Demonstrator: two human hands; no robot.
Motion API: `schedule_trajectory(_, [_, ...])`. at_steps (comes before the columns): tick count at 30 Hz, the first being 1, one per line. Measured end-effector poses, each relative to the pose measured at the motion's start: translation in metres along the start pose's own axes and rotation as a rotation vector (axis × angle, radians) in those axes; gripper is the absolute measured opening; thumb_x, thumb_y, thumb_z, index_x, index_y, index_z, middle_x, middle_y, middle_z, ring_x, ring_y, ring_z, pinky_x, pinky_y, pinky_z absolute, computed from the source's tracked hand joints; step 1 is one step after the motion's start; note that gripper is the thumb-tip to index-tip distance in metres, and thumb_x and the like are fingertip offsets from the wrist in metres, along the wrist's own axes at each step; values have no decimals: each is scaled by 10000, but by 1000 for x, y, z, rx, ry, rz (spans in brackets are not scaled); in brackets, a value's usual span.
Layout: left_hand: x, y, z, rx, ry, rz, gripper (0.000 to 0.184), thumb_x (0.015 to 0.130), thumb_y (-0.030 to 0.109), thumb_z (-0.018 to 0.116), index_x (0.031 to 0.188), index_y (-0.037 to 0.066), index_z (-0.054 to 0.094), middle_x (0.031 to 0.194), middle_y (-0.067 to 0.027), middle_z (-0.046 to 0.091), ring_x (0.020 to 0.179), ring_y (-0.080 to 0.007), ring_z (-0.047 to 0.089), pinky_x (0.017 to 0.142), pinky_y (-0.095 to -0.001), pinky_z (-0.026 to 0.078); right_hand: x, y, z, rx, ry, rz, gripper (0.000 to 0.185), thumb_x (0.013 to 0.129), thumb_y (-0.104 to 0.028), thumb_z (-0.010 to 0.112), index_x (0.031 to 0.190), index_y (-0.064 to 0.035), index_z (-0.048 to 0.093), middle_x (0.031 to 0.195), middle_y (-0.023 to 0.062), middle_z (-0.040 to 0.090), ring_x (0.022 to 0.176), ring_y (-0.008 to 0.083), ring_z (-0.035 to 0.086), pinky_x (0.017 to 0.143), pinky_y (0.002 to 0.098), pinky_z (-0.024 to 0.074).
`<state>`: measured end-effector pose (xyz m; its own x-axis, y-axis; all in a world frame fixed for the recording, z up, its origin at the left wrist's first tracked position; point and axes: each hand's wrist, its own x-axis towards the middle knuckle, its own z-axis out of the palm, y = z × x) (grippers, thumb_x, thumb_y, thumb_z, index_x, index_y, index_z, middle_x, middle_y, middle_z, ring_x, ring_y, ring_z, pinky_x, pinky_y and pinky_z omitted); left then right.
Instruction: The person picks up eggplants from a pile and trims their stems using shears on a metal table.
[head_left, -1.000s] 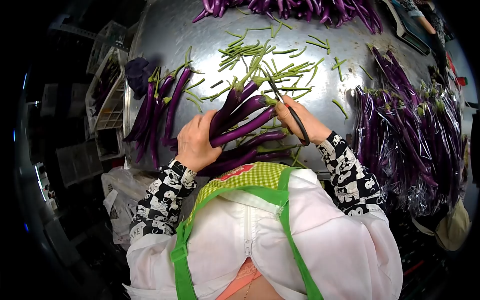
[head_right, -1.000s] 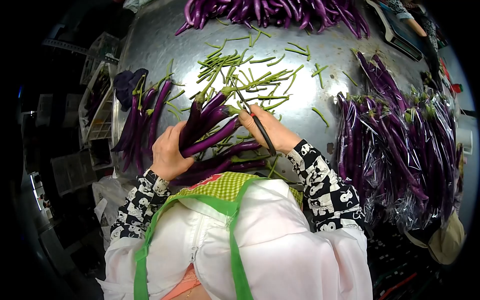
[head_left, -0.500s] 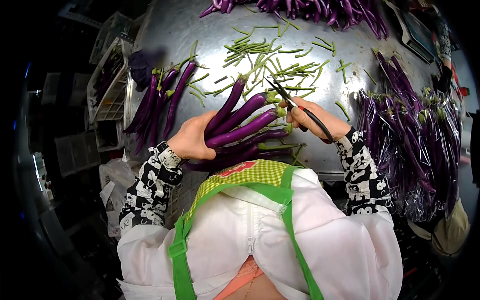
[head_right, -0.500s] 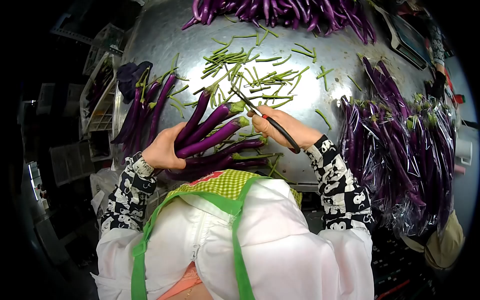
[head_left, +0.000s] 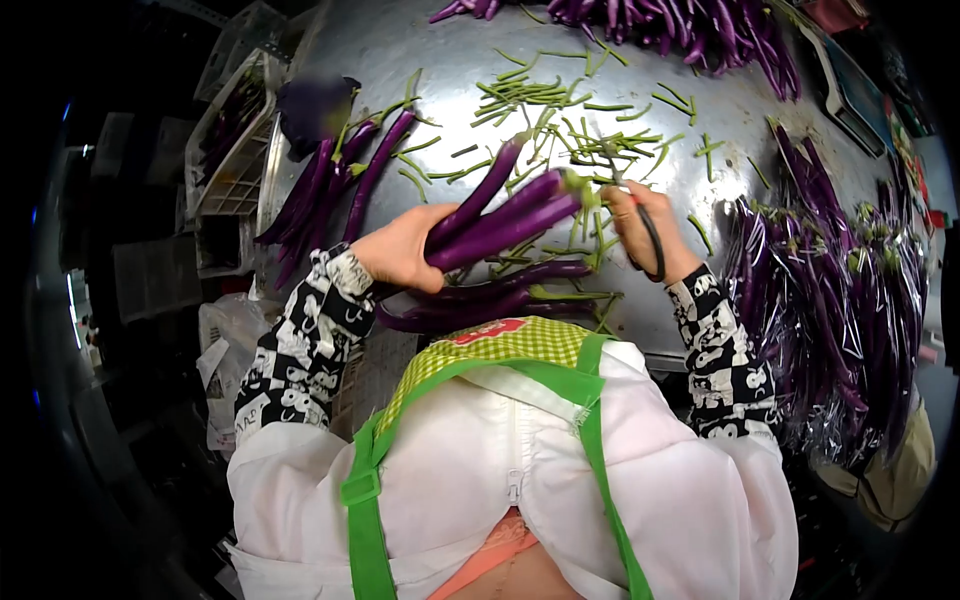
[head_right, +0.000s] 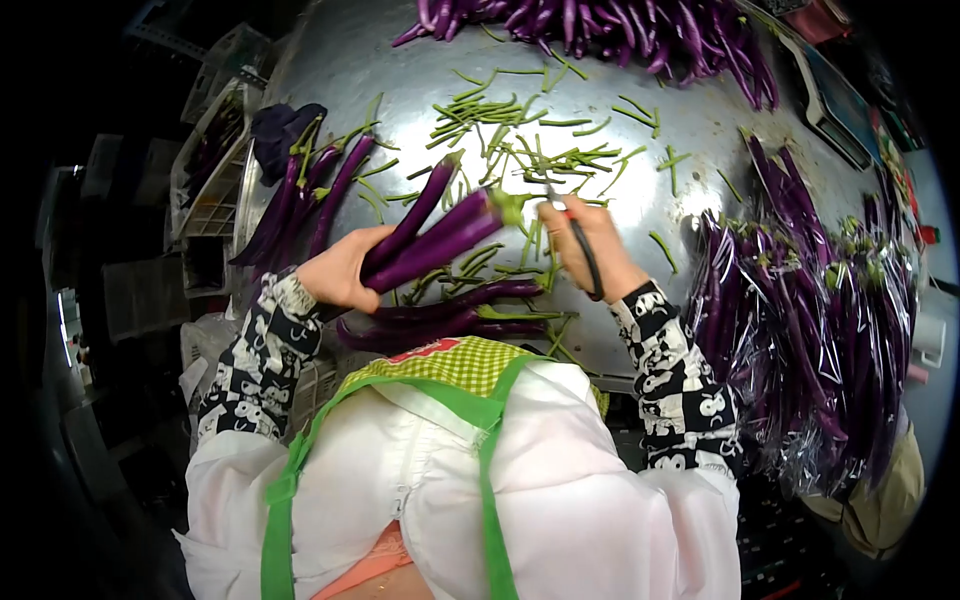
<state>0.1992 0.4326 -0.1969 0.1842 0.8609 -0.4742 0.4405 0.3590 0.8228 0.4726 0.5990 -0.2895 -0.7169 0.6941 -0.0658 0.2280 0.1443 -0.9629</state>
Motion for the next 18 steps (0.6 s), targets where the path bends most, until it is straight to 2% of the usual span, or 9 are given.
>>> schedule_trajectory(2, [3, -21, -9, -210, 42, -53, 709, 570, 119, 686, 1239, -20, 496, 932, -65, 587, 806, -125, 569, 749, -273, 479, -4, 7, -15, -264, 218, -4, 233, 977, -232, 548, 945, -13, 618, 586, 36, 531, 512, 95, 500, 478, 272, 395])
schedule_trajectory(4, [4, -31, -12, -755, 55, 83, 679, 585, 156, 657, 1228, 5, 497, 973, -74, 563, 813, -179, 588, 756, -292, 501, -6, 53, -37, -704, 398, -112, 279, 913, -284, 647, 957, -12, 607, 669, 165, 610, 591, 346, 596, 547, 390, 457])
schedule_trajectory(5, [5, -33, -14, -953, 88, 154, 650, 616, 127, 631, 1237, -2, 490, 1046, -101, 593, 870, -224, 612, 793, -346, 521, -13, 60, -45, -818, 412, 61, 362, 875, -351, 675, 989, -15, 604, 782, 213, 640, 732, 438, 604, 632, 463, 474])
schedule_trajectory(8, [15, -35, -24, -1374, 41, 330, 777, 654, 102, 623, 1382, 9, 370, 1091, -127, 566, 951, -267, 586, 893, -397, 500, -38, 75, -73, -1185, 192, 338, 638, 759, -384, 756, 1224, -18, 518, 958, 220, 637, 878, 415, 624, 758, 501, 498])
schedule_trajectory(10, [22, -40, -27, -1445, 43, 413, 809, 664, 100, 621, 1415, 14, 333, 1084, -129, 548, 948, -262, 574, 897, -410, 490, -57, 60, -76, -1251, 153, 224, 696, 738, -352, 772, 1262, 9, 490, 1024, 245, 606, 927, 430, 591, 803, 506, 479])
schedule_trajectory(14, [40, -36, -22, -1630, 42, 459, 738, 711, 112, 635, 1393, 43, 362, 1035, -102, 540, 878, -230, 550, 861, -408, 458, -50, 46, -73, -1109, 175, 162, 675, 767, -291, 745, 1277, 58, 471, 1074, 268, 583, 974, 424, 571, 847, 473, 466])
schedule_trajectory(16, [53, -36, -19, -1717, 6, 437, 692, 733, 92, 625, 1376, 43, 374, 1031, -104, 539, 871, -226, 547, 852, -406, 454, -35, 24, -50, -739, 271, -4, 654, 824, -268, 719, 1300, 88, 448, 1185, 291, 567, 1075, 420, 568, 927, 452, 457])
schedule_trajectory(17, [57, -32, -17, -1660, 87, 396, 735, 725, 65, 616, 1408, 38, 345, 1039, -86, 514, 844, -183, 510, 819, -363, 442, -27, 3, -34, -492, 229, 90, 688, 846, -314, 721, 1321, 88, 428, 1220, 284, 561, 1118, 379, 575, 945, 417, 461])
schedule_trajectory(18, [61, -31, -14, -1675, 77, 396, 731, 724, 38, 603, 1406, 24, 340, 1057, -101, 515, 876, -204, 523, 850, -377, 455, -19, 0, -19, -189, 143, 89, 693, 883, -323, 692, 1353, 83, 384, 1223, 250, 569, 1126, 317, 583, 926, 379, 478])
